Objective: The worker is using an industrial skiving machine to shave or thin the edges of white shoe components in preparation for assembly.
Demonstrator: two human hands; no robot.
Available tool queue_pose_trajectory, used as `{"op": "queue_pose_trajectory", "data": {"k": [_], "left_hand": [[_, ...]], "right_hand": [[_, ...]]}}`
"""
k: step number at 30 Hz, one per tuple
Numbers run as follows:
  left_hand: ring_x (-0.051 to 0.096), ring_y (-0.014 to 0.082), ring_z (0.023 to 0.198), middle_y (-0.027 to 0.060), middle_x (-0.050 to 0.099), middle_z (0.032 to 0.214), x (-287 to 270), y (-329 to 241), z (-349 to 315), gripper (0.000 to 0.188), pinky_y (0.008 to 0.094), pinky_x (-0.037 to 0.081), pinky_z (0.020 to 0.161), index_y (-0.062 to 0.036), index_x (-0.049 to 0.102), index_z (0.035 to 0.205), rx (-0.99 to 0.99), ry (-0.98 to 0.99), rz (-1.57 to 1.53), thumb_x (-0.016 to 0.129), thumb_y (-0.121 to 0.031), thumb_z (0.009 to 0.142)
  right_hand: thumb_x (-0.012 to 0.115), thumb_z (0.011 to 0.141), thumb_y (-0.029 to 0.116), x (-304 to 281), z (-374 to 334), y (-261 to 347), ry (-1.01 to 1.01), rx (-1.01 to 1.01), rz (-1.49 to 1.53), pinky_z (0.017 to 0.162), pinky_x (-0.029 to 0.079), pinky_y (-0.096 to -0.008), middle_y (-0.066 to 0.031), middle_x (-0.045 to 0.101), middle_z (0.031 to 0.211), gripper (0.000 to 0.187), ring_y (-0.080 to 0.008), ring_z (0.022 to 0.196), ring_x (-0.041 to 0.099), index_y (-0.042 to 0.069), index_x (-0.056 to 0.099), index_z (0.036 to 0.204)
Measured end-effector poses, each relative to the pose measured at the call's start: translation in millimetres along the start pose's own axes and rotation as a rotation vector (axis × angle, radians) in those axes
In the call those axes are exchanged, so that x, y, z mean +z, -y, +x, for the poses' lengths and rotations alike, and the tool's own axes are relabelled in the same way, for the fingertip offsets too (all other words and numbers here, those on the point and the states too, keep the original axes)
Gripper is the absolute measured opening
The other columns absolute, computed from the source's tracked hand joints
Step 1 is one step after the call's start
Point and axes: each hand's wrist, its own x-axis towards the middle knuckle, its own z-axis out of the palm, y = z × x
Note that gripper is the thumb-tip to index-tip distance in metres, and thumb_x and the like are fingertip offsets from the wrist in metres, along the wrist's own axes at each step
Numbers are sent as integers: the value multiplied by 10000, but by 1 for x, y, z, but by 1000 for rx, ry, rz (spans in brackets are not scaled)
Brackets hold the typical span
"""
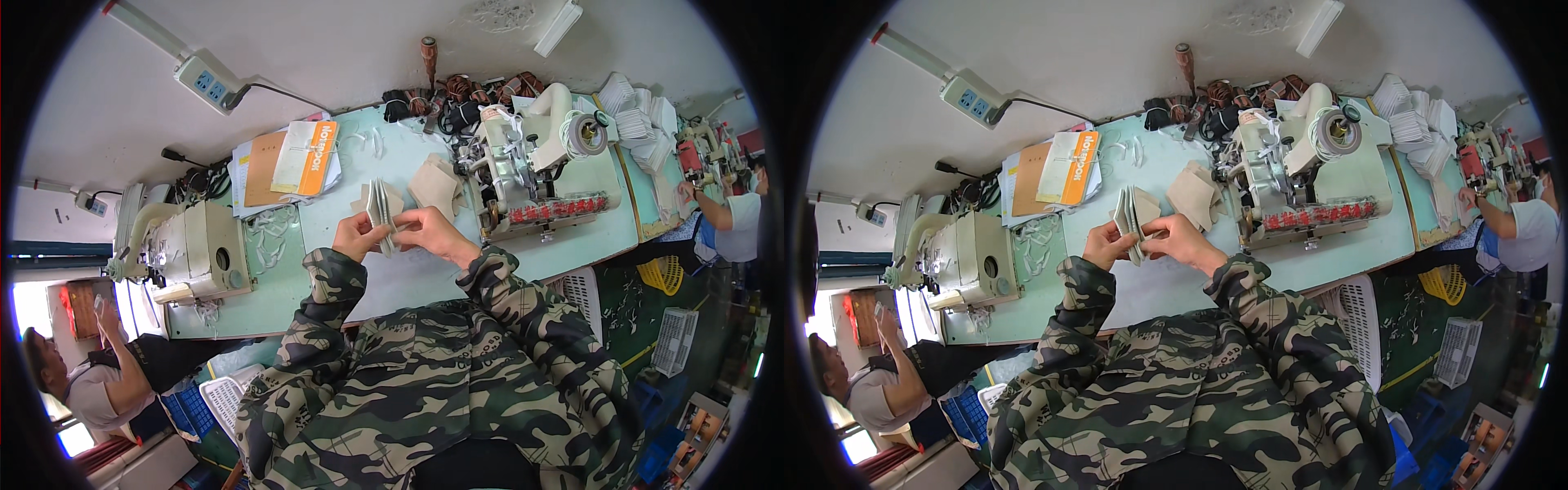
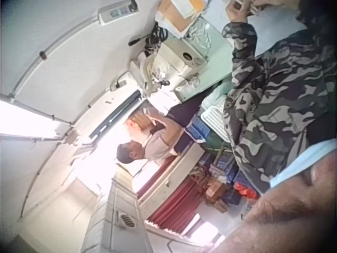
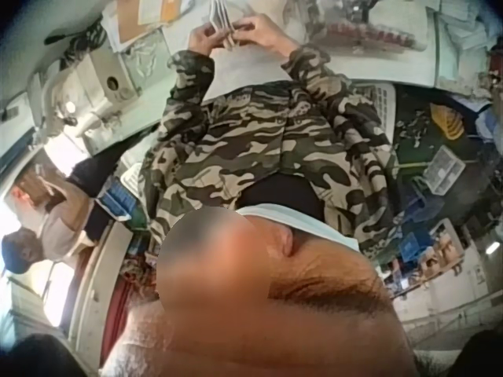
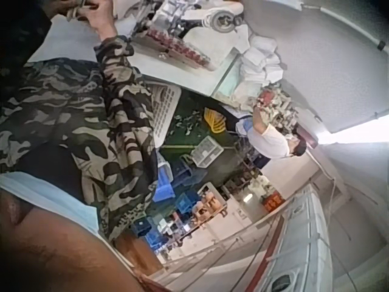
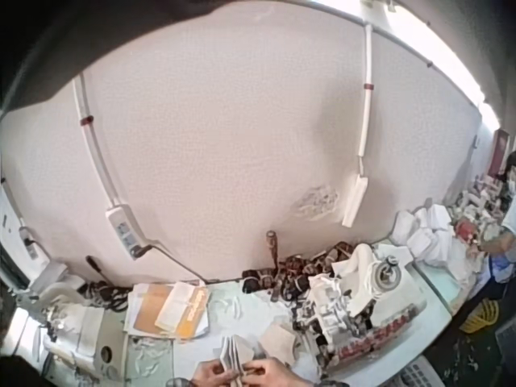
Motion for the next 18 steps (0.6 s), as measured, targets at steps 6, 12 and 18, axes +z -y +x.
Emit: {"op": "queue_pose_trajectory", "data": {"k": [6,12,18], "left_hand": [[668,153,719,99,676,875,1,0,-1,269,291,581,622,54,615,1035,10,0,-1,684,-124,846],[664,151,715,96,677,862,-1,6,1,257,291,576,615,52,621,1007,13,0,23,695,-121,832],[649,125,691,69,663,806,-4,3,1,219,275,560,598,51,629,948,27,-66,99,690,-121,828]], "right_hand": [[695,805,29,2,-1,0,-34,-10,6,698,582,-286,-134,670,980,349,-171,828,662,-98,617,1120],[669,808,8,-1,1,-7,-12,-43,14,685,581,-281,-127,671,953,342,-163,809,658,-103,613,1127],[605,811,-23,2,-1,3,-28,52,-46,705,558,-272,-117,674,912,315,-155,809,656,-104,620,1115]]}}
